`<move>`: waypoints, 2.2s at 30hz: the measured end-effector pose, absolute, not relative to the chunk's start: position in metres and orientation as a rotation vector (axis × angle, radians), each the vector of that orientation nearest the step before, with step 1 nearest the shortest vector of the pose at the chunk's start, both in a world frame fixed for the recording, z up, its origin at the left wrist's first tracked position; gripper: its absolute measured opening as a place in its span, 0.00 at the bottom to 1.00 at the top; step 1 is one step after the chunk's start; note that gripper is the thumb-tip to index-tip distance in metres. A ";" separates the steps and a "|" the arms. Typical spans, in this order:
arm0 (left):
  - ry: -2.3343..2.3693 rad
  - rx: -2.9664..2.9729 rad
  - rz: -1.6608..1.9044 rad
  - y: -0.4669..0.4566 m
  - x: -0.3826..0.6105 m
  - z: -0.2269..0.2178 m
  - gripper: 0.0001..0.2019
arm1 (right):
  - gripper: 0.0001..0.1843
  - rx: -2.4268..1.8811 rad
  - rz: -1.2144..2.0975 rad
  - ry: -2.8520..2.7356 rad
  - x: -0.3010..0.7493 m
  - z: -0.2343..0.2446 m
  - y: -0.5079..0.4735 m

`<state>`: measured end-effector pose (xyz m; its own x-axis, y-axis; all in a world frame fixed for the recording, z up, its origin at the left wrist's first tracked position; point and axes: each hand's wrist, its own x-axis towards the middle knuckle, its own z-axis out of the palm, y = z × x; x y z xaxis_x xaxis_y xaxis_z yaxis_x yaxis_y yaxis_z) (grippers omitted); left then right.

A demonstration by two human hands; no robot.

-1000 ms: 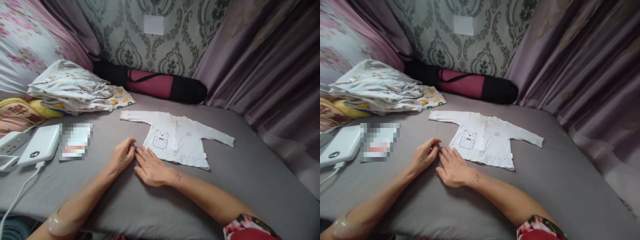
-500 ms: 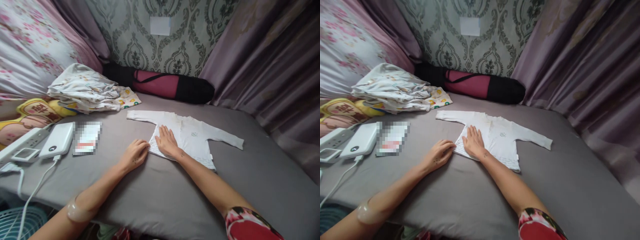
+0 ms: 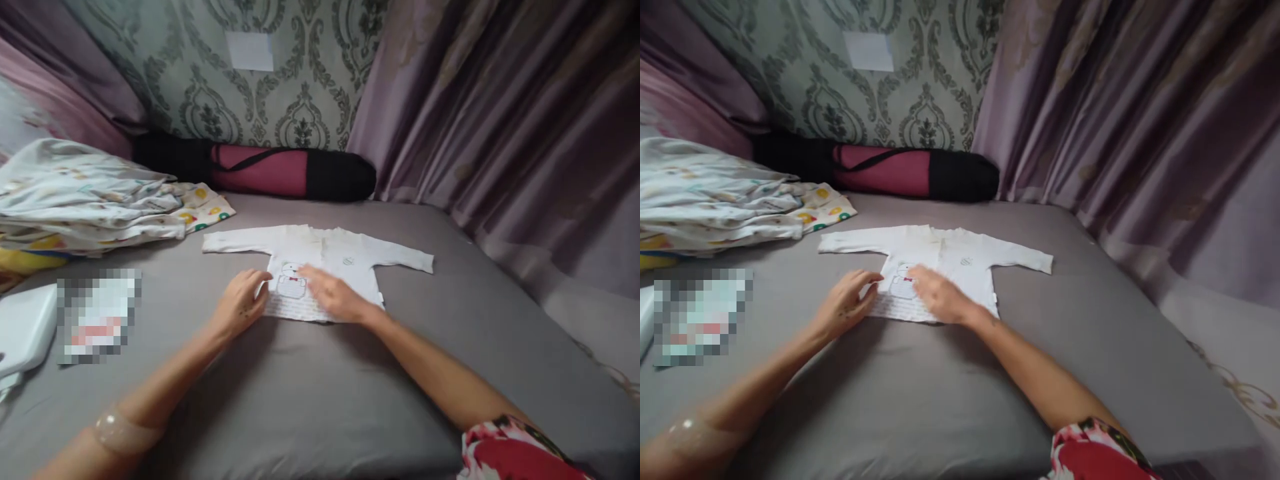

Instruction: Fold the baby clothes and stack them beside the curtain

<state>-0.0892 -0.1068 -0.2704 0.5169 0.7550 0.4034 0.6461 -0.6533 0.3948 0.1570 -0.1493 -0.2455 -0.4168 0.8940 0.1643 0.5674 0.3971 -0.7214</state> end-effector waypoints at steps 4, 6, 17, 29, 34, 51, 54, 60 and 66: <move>0.842 2.629 0.800 -0.090 -0.027 -0.268 0.13 | 0.36 -1.719 0.512 -1.995 0.221 -0.267 -0.100; 0.709 2.659 0.733 -0.081 0.001 -0.276 0.16 | 0.37 -1.801 0.494 -2.084 0.232 -0.277 -0.088; 0.845 2.667 0.342 -0.059 0.015 -0.302 0.23 | 0.35 -1.742 0.330 -2.451 0.222 -0.286 -0.115; 0.807 2.632 0.264 -0.054 0.012 -0.297 0.25 | 0.31 -1.285 0.726 -2.662 0.195 -0.252 -0.231; 0.854 2.649 0.242 -0.062 0.020 -0.288 0.24 | 0.23 -1.080 1.116 -2.490 0.196 -0.227 -0.235; 1.028 2.821 0.247 -0.104 0.039 -0.305 0.29 | 0.34 -1.736 0.335 -2.383 0.253 -0.287 -0.142; 1.019 2.827 0.269 -0.104 0.039 -0.306 0.29 | 0.34 -1.621 0.412 -2.449 0.256 -0.282 -0.171; 0.993 2.837 0.313 -0.105 0.038 -0.308 0.29 | 0.31 -1.482 0.580 -2.519 0.252 -0.267 -0.227; 0.963 2.797 0.271 -0.104 0.037 -0.302 0.29 | 0.30 -1.428 0.950 -2.431 0.244 -0.238 -0.263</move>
<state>0.0373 -0.1043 -0.3015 0.7750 0.6214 0.1154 0.5903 -0.7769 0.2189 0.2437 -0.2630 -0.2380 -0.5287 0.8319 -0.1688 0.7258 0.3399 -0.5981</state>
